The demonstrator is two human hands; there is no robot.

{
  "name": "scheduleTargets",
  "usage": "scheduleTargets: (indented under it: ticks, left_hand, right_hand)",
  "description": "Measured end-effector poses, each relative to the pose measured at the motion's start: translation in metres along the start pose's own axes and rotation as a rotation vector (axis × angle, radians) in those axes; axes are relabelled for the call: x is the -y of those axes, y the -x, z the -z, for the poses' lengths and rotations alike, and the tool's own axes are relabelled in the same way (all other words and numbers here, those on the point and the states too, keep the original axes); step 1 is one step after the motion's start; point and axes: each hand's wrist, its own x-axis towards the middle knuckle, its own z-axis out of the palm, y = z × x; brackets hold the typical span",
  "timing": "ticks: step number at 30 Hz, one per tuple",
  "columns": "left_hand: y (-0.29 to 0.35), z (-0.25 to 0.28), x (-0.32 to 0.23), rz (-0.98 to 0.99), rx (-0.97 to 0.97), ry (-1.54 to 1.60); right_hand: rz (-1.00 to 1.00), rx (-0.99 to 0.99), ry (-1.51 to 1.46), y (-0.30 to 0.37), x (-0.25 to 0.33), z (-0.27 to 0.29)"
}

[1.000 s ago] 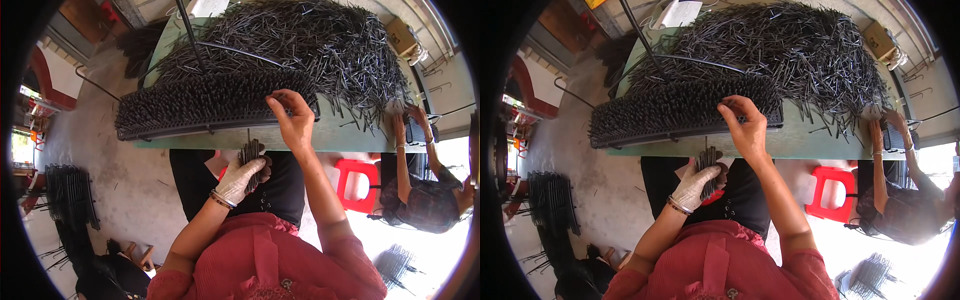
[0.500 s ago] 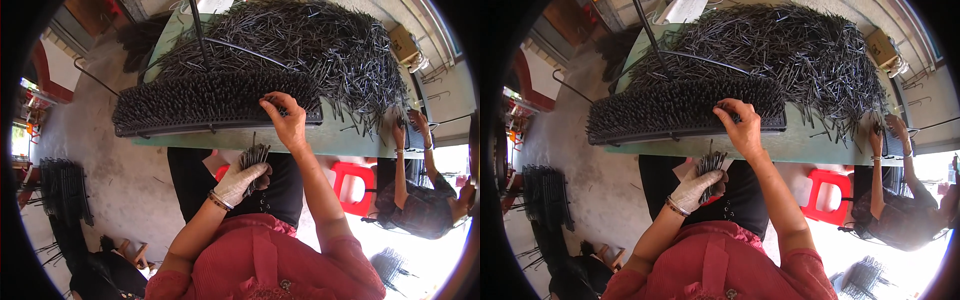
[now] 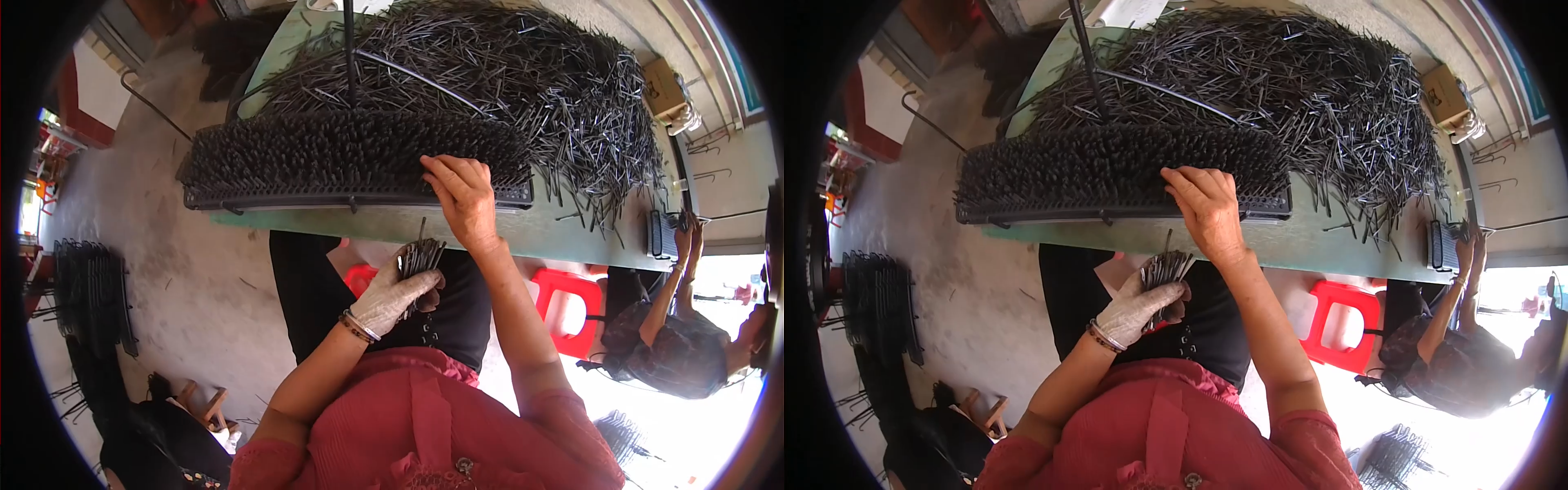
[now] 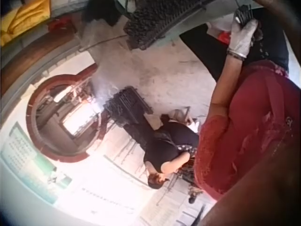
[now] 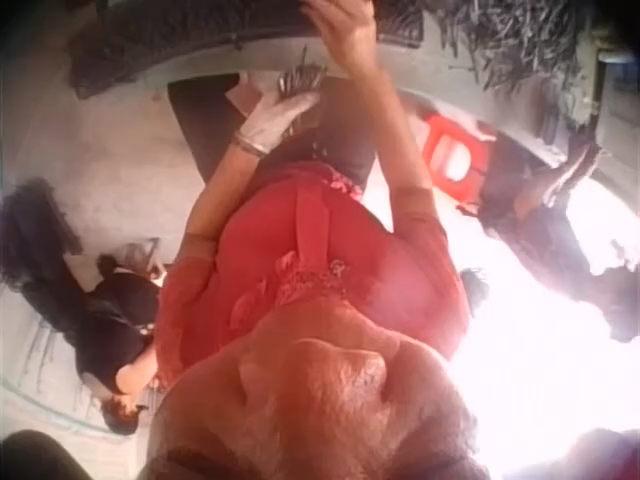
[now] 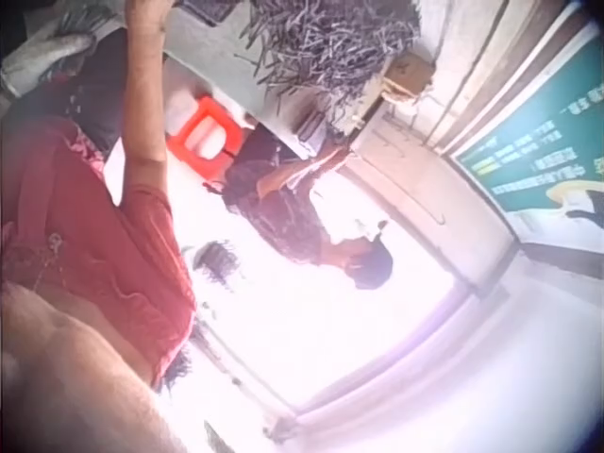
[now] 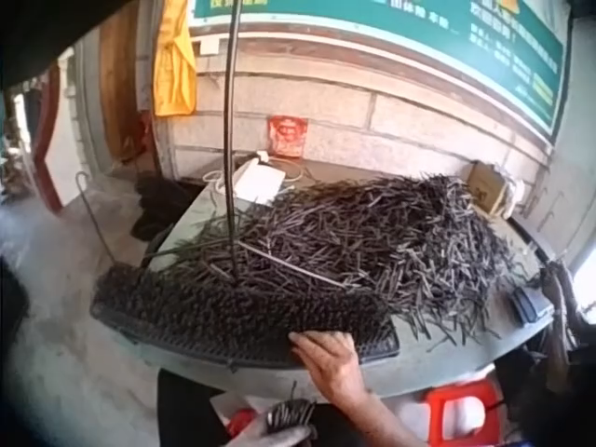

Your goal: Sorting and arranging small metal rods into a specialized alignment tray.

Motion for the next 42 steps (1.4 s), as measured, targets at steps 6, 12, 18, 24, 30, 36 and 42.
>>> scheduleTargets:
  ticks: [6, 12, 18, 24, 30, 36, 42]
  left_hand:
    - [0.006, 0.001, -0.002, -0.021, 0.006, 0.077]
    - [0.012, 0.000, 0.004, -0.002, -0.014, 0.070]
    - [0.011, 0.005, 0.009, 0.004, -0.008, 0.143]
    - [0.015, 0.013, 0.017, -0.029, 0.018, 0.203]
    - [0.020, 0.011, 0.020, -0.024, 0.009, 0.310]
    - [0.021, 0.005, 0.018, -0.038, 0.016, 0.263]
    - [0.020, 0.000, 0.019, -0.035, 0.004, 0.236]
  right_hand:
    - [-0.108, -0.014, -0.017, 0.006, 0.004, -0.005]
    - [-0.097, 0.010, 0.002, 0.007, 0.008, 0.000]
    - [-0.175, 0.075, -0.118, 0.005, 0.011, 0.003]
    - [-0.419, 0.125, -0.298, 0.018, 0.010, 0.012]
    - [-0.320, 0.119, -0.195, 0.037, 0.001, 0.014]
    - [-0.140, 0.077, -0.071, 0.018, 0.011, 0.033]
    - [-0.014, 0.187, -0.066, -0.008, 0.009, 0.041]
